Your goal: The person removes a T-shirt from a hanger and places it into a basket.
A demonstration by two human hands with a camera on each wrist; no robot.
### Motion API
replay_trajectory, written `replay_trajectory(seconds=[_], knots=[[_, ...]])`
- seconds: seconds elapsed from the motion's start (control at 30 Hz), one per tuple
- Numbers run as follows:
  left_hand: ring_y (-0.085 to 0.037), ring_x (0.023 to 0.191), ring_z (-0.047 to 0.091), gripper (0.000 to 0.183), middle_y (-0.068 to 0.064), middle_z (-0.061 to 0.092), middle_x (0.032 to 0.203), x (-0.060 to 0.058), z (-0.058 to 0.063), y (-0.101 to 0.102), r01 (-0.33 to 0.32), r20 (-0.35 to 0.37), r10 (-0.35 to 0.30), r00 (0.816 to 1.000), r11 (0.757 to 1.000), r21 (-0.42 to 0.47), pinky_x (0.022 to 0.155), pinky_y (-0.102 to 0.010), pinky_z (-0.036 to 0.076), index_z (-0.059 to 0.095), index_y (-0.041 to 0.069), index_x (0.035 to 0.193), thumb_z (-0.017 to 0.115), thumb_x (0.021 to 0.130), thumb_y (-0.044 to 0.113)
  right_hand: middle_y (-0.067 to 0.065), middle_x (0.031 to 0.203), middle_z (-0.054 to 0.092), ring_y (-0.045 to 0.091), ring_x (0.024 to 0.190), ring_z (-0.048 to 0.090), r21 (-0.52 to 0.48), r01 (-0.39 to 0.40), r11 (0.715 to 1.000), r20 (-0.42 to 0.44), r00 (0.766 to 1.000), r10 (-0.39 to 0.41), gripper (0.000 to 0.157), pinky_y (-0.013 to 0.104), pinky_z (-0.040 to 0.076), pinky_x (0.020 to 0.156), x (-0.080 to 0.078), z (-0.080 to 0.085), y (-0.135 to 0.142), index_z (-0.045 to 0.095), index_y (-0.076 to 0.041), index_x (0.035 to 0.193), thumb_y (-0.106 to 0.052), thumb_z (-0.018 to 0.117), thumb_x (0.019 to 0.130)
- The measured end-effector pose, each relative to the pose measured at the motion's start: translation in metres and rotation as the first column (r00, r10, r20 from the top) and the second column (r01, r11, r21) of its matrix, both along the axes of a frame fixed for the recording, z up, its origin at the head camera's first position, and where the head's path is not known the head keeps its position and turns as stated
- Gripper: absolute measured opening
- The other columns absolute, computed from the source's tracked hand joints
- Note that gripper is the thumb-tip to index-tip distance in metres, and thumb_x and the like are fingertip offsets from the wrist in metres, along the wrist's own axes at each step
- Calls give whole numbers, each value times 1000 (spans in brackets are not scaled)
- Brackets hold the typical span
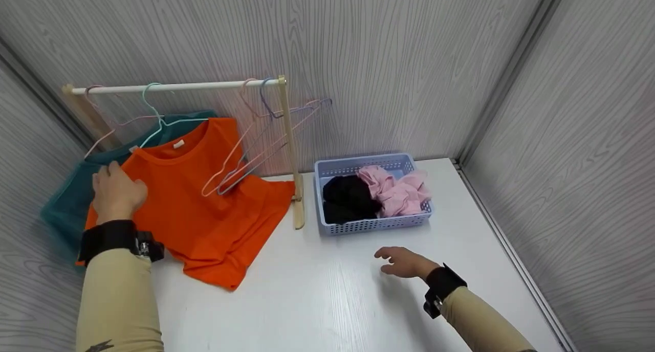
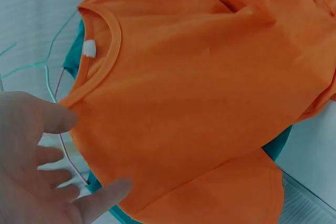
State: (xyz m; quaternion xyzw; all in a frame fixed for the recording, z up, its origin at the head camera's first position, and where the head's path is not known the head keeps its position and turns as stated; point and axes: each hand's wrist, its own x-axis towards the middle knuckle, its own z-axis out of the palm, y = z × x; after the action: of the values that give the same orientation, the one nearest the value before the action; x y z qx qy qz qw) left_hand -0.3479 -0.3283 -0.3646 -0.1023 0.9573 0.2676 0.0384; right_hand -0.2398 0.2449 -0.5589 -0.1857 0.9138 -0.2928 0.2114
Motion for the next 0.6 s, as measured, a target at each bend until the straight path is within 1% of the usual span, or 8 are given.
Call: replay_trajectory(seconds=[0.03, 0.1, 0.17, 0.27, 0.37, 0.43, 0.5, 0.6], knots=[[-59, 141, 1, 70, -39, -9, 154, 1, 0, -2, 5, 20, -5, 1000, 1000, 2, 108, -74, 17, -6, -11, 149, 31, 101, 22, 26, 128, 58, 45, 118, 55, 2, -1, 1000, 2, 1000, 1, 39, 57, 45, 98, 0, -1, 0, 54, 3, 128, -12, 57, 93], [-61, 136, 12, 68, -43, 1, 151, 2, 0, -4, 29, 54, -29, 998, 1000, 3, 108, -73, 19, -3, -12, 149, 28, 103, 27, 26, 129, 58, 45, 119, 55, -4, 4, 1000, 13, 1000, -4, 39, 57, 45, 98, 2, -2, -1, 54, 3, 129, -12, 56, 93], [-60, 126, 28, 65, -44, 15, 147, 2, -3, 0, 47, 49, -46, 998, 999, -20, 106, -71, 27, 7, -11, 150, 25, 105, 32, 27, 127, 58, 45, 118, 55, -11, 6, 1000, 15, 1000, -6, 39, 57, 46, 97, 3, -3, -2, 55, 4, 128, -11, 57, 92], [-55, 112, 41, 61, -41, 32, 141, 0, -6, 10, 60, -14, -61, 998, 997, -55, 98, -67, 37, 22, -8, 148, 22, 107, 37, 28, 125, 59, 45, 117, 56, -19, 4, 1000, 11, 1000, -4, 37, 58, 46, 97, 3, -3, -4, 56, 4, 127, -10, 57, 92], [-50, 97, 48, 57, -37, 47, 129, -3, -7, 23, 48, -95, -57, 994, 994, -97, 83, -60, 44, 35, -6, 144, 24, 107, 37, 28, 124, 59, 47, 116, 56, -21, 0, 1000, 12, 1000, 0, 36, 58, 45, 97, 3, -4, -6, 56, 2, 125, -10, 57, 92], [-47, 92, 49, 52, -35, 52, 121, -6, -6, 31, 29, -146, -45, 988, 993, -112, 76, -55, 44, 40, -3, 141, 27, 107, 35, 27, 125, 59, 47, 117, 56, -21, 1, 1000, 19, 1000, -1, 35, 58, 44, 98, 2, -5, -7, 56, 1, 126, -11, 56, 92], [-46, 88, 49, 48, -32, 54, 113, -8, -4, 37, 7, -198, -32, 980, 992, -124, 73, -52, 43, 44, -3, 137, 29, 107, 32, 28, 125, 59, 47, 117, 56, -21, 9, 1000, 30, 1000, -8, 36, 59, 44, 98, 3, -6, -8, 56, 1, 126, -11, 56, 93], [-45, 87, 48, 46, -31, 55, 111, -10, 2, 42, -12, -268, -24, 963, 991, -133, 76, -53, 42, 47, -2, 134, 30, 108, 31, 29, 125, 59, 47, 117, 56, -26, 26, 999, 43, 999, -24, 36, 59, 45, 97, 4, -8, -9, 56, 1, 127, -11, 57, 92]])
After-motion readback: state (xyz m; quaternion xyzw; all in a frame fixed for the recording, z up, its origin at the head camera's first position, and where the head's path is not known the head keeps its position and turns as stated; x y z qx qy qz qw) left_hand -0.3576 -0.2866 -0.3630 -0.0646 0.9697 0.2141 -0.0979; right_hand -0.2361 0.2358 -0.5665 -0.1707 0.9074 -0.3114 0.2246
